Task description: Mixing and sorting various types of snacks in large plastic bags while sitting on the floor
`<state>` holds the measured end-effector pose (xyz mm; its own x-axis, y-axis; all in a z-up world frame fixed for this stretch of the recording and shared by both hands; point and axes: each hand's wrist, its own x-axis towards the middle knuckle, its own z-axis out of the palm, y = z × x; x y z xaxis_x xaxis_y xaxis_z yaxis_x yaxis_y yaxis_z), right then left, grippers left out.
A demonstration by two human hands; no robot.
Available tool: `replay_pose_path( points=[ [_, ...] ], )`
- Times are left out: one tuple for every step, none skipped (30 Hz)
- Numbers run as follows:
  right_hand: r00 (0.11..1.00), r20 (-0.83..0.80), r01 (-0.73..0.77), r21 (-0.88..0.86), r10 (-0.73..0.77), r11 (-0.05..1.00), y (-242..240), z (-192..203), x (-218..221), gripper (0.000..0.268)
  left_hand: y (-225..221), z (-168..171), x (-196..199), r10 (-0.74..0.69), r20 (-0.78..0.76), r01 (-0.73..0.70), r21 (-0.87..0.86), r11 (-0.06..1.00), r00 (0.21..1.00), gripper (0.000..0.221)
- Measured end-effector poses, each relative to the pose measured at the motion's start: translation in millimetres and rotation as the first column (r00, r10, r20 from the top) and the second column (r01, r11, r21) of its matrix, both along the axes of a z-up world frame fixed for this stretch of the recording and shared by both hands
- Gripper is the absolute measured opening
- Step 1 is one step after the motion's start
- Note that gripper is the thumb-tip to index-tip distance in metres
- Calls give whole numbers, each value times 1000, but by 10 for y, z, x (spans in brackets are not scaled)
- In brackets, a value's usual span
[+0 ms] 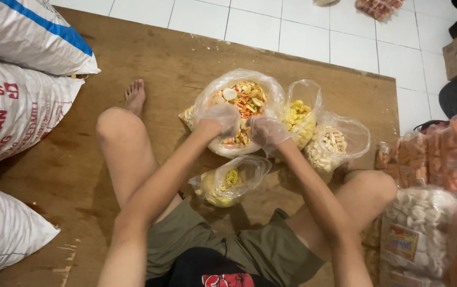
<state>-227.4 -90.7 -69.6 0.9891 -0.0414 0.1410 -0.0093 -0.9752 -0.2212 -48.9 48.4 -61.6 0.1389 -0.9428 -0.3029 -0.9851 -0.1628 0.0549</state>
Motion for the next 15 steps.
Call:
replay_pose_path(
  points=[
    [999,-1,51,-18,-51,999,10,-88,52,38,-41,-181,71,143,-44,-147,-132,980,989,33],
    [995,-2,103,-36,-103,994,20,-175,103,36,-81,-361,141,275,-106,-294,-252,922,955,37],
    [995,0,102,-37,-102,994,50,-139,133,36,-101,-578,99,276,-104,-294,-253,922,956,37],
    [998,15,60,-69,-60,996,79,-101,166,34,-123,-792,60,336,-38,-325,-370,870,941,29],
    [999,32,21,-106,-18,994,84,-48,222,33,-176,-990,51,397,23,-337,-488,805,917,23],
    [999,38,23,-109,-19,994,38,-286,254,33,-211,-1098,31,396,26,-333,-493,804,918,23],
    [998,49,37,-165,-30,986,-24,-517,317,33,-248,-1203,29,504,95,-327,-656,681,859,15],
    [997,62,52,-220,-39,974,-91,-750,386,33,-288,-1311,31,611,138,-281,-794,538,779,16],
    [998,59,49,-222,-37,974,62,-580,406,33,-289,-1285,51,613,134,-285,-795,536,779,16],
    [988,104,130,-214,-110,968,211,-413,428,24,-294,-1261,74,540,70,-321,-738,594,839,13],
    [971,151,216,-201,-188,955,356,-246,458,22,-311,-1229,111,460,0,-339,-676,654,888,15],
    [970,152,220,-203,-191,954,323,-226,464,22,-235,-914,73,457,-1,-336,-678,653,889,15],
    [979,163,184,-427,-125,885,300,-210,470,21,-147,-602,35,468,-255,-519,-594,614,846,20],
    [986,159,146,-628,-58,764,279,-197,475,29,-55,-294,-4,466,-489,-672,-463,578,737,27],
    [986,157,147,-628,-60,764,318,-144,470,29,34,53,-55,465,-490,-672,-461,580,737,27]
  ],
)
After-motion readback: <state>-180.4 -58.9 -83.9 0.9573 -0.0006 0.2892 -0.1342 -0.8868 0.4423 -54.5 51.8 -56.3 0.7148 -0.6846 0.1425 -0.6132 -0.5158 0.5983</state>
